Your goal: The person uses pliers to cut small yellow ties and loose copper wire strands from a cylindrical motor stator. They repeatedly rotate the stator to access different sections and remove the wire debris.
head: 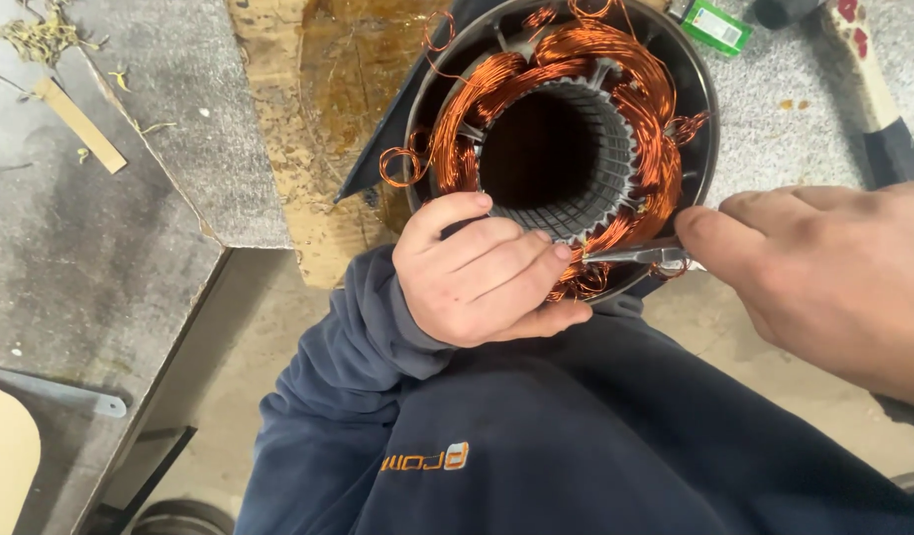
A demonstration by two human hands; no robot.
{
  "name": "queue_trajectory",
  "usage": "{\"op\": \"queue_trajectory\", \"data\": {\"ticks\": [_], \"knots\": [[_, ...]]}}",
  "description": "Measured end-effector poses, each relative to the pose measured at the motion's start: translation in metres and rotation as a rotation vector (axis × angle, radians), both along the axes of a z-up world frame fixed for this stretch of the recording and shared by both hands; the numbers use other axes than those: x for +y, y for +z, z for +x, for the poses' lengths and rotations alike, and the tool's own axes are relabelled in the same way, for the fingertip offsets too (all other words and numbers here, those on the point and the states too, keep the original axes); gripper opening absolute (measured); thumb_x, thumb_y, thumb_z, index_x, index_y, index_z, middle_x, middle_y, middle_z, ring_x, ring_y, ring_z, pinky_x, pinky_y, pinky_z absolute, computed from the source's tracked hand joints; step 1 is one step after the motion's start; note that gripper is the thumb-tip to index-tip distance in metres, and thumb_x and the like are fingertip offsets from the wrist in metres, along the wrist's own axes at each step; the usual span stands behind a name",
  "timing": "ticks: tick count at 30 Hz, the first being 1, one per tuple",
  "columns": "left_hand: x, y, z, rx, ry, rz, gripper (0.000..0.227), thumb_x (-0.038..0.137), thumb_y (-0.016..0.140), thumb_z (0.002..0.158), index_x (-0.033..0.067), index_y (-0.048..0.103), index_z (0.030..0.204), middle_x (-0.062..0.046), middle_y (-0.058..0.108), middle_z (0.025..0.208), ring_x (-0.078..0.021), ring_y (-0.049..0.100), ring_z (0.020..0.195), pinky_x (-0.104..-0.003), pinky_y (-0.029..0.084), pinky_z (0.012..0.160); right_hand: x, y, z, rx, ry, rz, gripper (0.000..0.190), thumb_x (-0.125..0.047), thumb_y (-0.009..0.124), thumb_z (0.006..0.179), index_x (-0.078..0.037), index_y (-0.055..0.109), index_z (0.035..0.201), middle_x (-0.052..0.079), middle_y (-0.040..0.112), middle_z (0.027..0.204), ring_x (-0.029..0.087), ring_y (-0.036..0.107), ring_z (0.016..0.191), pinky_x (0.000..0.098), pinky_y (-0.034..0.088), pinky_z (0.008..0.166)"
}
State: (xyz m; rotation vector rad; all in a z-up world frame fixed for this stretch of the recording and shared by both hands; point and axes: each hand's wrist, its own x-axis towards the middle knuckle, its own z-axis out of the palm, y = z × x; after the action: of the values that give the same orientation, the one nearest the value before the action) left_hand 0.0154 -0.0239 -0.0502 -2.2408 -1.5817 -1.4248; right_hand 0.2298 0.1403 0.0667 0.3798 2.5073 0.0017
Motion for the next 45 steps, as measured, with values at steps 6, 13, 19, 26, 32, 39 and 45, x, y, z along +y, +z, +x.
{"op": "queue_trajectory", "data": {"ticks": [6, 13, 19, 26, 32, 39, 45], "knots": [[0.001, 0.001, -0.002, 0.017, -0.013, 0.005, 0.033, 0.037, 0.084, 0.095, 0.0083, 0.074, 0.107, -0.001, 0.071, 0.097, -0.0171, 0.066, 0.09, -0.038, 0.047, 0.101, 0.006, -0.005, 0.011, -0.091, 0.054, -0.01, 0.04, -0.021, 0.062, 0.082, -0.021, 0.066, 0.122, -0.006, 0.071, 0.086, 0.014, 0.073, 0.074, 0.0295, 0.056, 0.056], [0.0, 0.003, -0.002, 0.059, -0.029, -0.019, 0.038, 0.041, 0.083, 0.097, 0.0077, 0.073, 0.111, -0.002, 0.071, 0.101, -0.0172, 0.066, 0.094, -0.039, 0.047, 0.102, 0.003, -0.005, 0.019, 0.096, 0.254, -0.102, 0.055, -0.024, 0.062, 0.078, -0.013, 0.066, 0.132, -0.003, 0.062, 0.076, 0.014, 0.066, 0.054, 0.0298, 0.048, 0.039], [0.0, 0.004, 0.001, 0.075, -0.014, -0.029, 0.053, 0.058, 0.079, 0.095, 0.0078, 0.072, 0.11, -0.003, 0.071, 0.102, -0.0189, 0.066, 0.095, -0.04, 0.047, 0.101, -0.03, 0.016, 0.009, 0.282, 0.084, -0.073, 0.043, -0.033, 0.067, 0.086, -0.011, 0.072, 0.122, -0.001, 0.056, 0.06, 0.016, 0.061, 0.045, 0.0322, 0.044, 0.038], [-0.001, 0.008, -0.001, 0.086, -0.065, -0.044, 0.048, 0.052, 0.08, 0.096, 0.0072, 0.072, 0.112, -0.002, 0.071, 0.105, -0.0185, 0.065, 0.096, -0.041, 0.047, 0.101, -0.065, 0.016, 0.009, 0.266, -0.197, 0.013, 0.033, -0.034, 0.073, 0.086, -0.012, 0.072, 0.112, 0.0, 0.063, 0.056, 0.02, 0.064, 0.047, 0.0353, 0.046, 0.041], [0.002, 0.019, -0.004, 0.116, -0.132, -0.09, 0.047, 0.044, 0.082, 0.096, 0.0035, 0.07, 0.117, -0.004, 0.07, 0.104, -0.0205, 0.066, 0.096, -0.039, 0.05, 0.097, -0.103, -0.042, 0.042, 0.698, -0.499, -0.096, 0.026, -0.021, 0.084, 0.088, -0.007, 0.069, 0.104, 0.006, 0.067, 0.071, 0.025, 0.064, 0.057, 0.0388, 0.046, 0.052], [0.007, 0.032, -0.003, 0.127, -0.192, -0.15, 0.042, 0.031, 0.083, 0.097, -0.0012, 0.067, 0.119, -0.007, 0.069, 0.106, -0.0226, 0.066, 0.096, -0.038, 0.055, 0.097, -0.114, -0.066, 0.047, 0.94, -0.583, -0.054, 0.024, -0.014, 0.09, 0.085, -0.006, 0.073, 0.1, 0.007, 0.062, 0.07, 0.028, 0.061, 0.059, 0.0406, 0.047, 0.057], [0.006, 0.038, -0.005, 0.179, -0.226, -0.164, 0.042, 0.028, 0.082, 0.097, -0.0034, 0.066, 0.119, -0.01, 0.067, 0.105, -0.0254, 0.065, 0.095, -0.038, 0.054, 0.095, -0.108, -0.068, 0.048, 0.991, -0.498, -0.095, 0.024, -0.012, 0.089, 0.087, -0.006, 0.073, 0.103, 0.007, 0.064, 0.072, 0.028, 0.061, 0.06, 0.0398, 0.047, 0.058]]}}
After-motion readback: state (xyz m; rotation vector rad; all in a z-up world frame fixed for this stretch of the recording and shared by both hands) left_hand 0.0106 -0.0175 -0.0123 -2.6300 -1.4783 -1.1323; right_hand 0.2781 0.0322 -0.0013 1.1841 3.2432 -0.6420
